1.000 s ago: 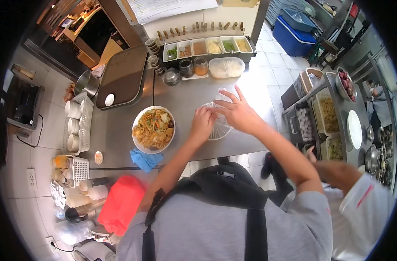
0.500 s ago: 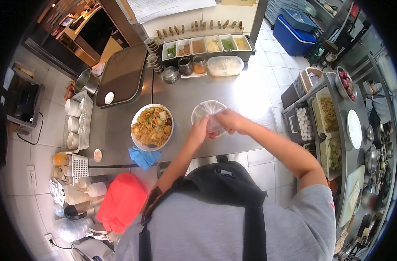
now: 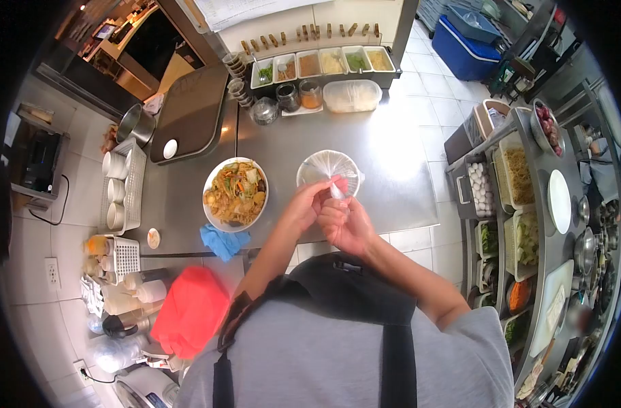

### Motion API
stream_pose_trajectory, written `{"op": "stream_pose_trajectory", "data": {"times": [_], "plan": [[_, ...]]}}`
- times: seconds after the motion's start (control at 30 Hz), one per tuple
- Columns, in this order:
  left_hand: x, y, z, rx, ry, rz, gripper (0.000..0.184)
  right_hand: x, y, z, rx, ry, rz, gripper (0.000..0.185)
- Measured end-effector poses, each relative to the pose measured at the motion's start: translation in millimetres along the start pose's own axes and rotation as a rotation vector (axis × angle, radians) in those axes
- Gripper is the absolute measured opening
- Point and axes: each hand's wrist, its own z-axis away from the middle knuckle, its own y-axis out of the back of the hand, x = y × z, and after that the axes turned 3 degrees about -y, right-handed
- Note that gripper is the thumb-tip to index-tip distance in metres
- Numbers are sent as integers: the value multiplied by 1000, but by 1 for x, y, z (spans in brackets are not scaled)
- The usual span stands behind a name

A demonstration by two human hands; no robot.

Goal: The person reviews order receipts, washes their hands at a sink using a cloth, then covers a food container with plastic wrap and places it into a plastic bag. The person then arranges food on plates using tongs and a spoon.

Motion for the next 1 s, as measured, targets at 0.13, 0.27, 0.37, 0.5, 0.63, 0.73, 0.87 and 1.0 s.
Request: {"op": "stream_pose_trajectory", "data": {"times": [0.13,0.27,0.37,0.5,0.63,0.73,0.87,1.0], "plan": [[8,-6,2,-4,-27,-358,41,0,12,8,165,-108,301,48],[45,-29,7,12,-46,-1303,28,-20,-13,16,610,-74,1465,63],[48,-39,10,90,-517,-2000,14,-44,-52,13,735,223,1915,59],[41,-35,-3,-12,-1059,-2261,9,-94,-62,-24,533,200,1837,42],[39,-30,5,-89,-934,-2444,15,-101,-75,-48,423,-136,1583,35],[45,-17,8,-197,-995,-2453,17,-119,-76,-62,341,-402,1640,37],[48,-11,8,-203,-1159,-2502,22,-130,-70,-70,317,-420,1579,35],[36,-1,6,-73,-1249,-2434,24,-119,-61,-64,419,-71,1623,32]]}}
